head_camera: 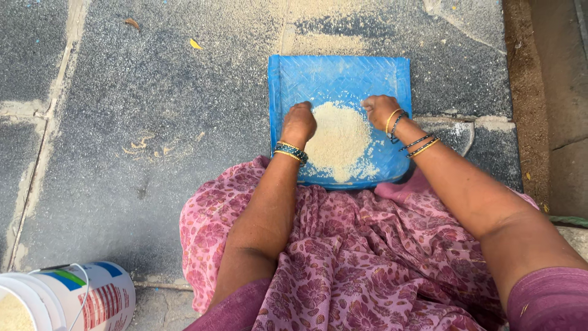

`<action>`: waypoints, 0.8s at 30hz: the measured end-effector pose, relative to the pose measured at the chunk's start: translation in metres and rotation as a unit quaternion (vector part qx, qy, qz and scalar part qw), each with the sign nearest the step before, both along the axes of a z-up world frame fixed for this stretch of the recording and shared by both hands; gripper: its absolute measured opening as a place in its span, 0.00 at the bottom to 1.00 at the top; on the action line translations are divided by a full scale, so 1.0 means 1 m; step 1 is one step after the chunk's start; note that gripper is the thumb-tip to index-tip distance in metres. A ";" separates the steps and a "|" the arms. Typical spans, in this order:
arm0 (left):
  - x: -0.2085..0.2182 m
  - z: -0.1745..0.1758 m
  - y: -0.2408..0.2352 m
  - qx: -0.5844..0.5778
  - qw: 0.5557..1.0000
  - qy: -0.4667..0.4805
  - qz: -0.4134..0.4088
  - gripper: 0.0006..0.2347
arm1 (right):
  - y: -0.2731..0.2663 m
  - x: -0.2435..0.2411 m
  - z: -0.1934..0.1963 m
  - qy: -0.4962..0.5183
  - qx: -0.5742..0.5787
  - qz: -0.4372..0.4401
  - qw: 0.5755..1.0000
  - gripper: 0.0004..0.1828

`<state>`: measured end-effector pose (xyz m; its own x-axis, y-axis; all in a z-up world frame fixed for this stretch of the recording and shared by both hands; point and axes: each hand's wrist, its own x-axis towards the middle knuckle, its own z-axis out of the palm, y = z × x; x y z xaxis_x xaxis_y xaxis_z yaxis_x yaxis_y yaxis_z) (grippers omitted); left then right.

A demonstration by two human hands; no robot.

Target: The person sits on the ground and winnows white grains in a blue tray by shaking and tossing them to separate chaff. They also pick out debris by hand and spread the grains evenly in the tray.

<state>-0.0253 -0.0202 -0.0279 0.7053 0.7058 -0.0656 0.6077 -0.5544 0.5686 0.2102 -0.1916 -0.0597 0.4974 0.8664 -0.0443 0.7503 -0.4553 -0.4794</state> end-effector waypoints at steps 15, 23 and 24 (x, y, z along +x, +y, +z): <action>0.010 -0.047 0.029 0.069 0.996 0.049 -0.023 0.10 | 0.138 -0.034 -0.007 -0.128 -0.031 0.323 0.937 0.28; 0.023 -0.052 0.016 0.074 0.993 0.073 -0.063 0.10 | 0.113 -0.009 -0.011 -0.170 -0.009 0.386 0.906 0.19; 0.023 -0.052 0.016 0.074 0.994 0.067 -0.055 0.10 | 0.107 -0.006 -0.011 -0.168 0.002 0.386 0.907 0.20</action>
<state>-0.0024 -0.0037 -0.0802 0.7709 0.6336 -0.0656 0.6031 -0.6929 0.3951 0.2042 -0.0851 -0.0711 -0.2721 0.9623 0.0008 0.9491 0.2685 -0.1645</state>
